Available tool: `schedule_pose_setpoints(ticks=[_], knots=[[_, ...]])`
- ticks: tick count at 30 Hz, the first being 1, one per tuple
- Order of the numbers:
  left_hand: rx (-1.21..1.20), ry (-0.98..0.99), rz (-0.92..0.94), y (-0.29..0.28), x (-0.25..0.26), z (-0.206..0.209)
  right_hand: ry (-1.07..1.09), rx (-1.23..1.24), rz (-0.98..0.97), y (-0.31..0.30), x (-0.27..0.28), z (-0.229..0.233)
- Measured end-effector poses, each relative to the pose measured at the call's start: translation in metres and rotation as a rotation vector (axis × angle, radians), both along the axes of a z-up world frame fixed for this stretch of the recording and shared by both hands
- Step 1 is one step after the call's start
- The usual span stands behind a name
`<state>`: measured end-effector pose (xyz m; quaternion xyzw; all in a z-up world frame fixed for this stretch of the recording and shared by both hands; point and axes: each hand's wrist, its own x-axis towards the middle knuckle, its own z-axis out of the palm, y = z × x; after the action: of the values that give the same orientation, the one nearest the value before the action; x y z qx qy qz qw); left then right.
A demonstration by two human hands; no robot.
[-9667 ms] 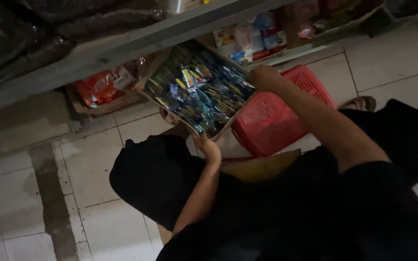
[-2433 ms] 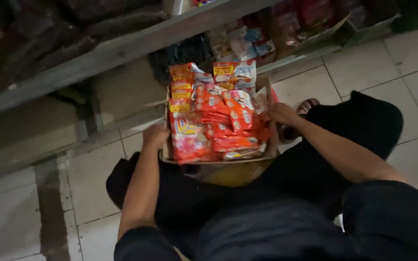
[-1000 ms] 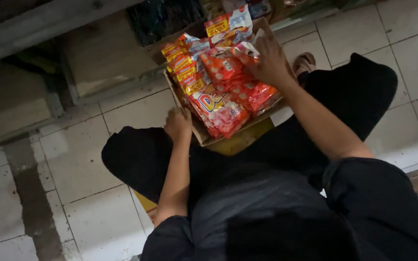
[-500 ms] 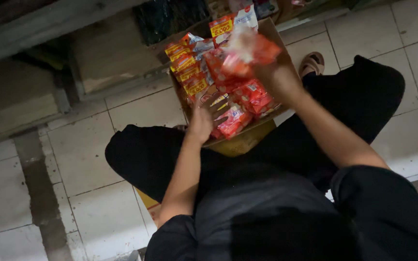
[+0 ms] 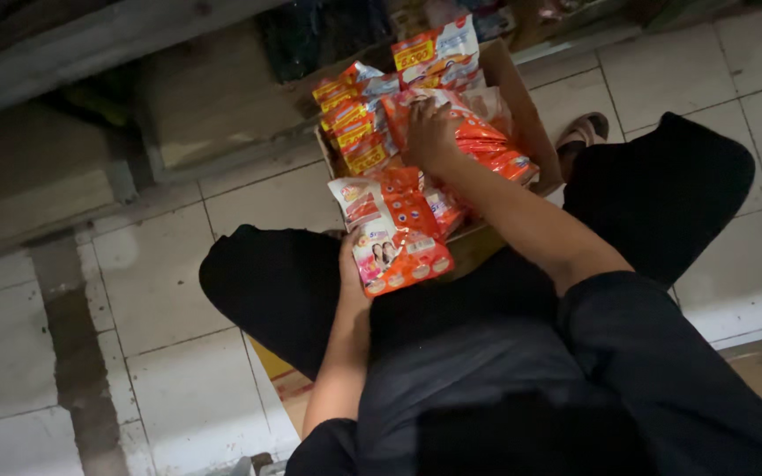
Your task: The person sits on the floor and organizes snack packets from a cardboard box into a red plastic basket. They handle multiple packets of blue and orange snacks, arranging them neatly before placing them into the basket. The person then moves the basket and walks through the store aisle.
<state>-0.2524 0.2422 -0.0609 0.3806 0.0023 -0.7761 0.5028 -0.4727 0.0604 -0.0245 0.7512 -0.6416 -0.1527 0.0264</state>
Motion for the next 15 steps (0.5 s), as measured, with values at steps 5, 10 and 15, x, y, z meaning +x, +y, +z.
schedule_pose_setpoints(ticks=[5, 10, 15], knots=[[-0.048, -0.086, -0.019, 0.006, 0.017, -0.018, -0.251, 0.311, 0.083, -0.027, -0.101, -0.021], [-0.064, -0.03, -0.002, -0.006, 0.012, -0.037, -1.483, 0.062, 0.066, -0.005, -0.262, -0.038], [-0.041, 0.091, -0.128, -0.017, 0.003, -0.073, -2.159, -0.126, -0.205, 0.031, -0.244, 0.018]])
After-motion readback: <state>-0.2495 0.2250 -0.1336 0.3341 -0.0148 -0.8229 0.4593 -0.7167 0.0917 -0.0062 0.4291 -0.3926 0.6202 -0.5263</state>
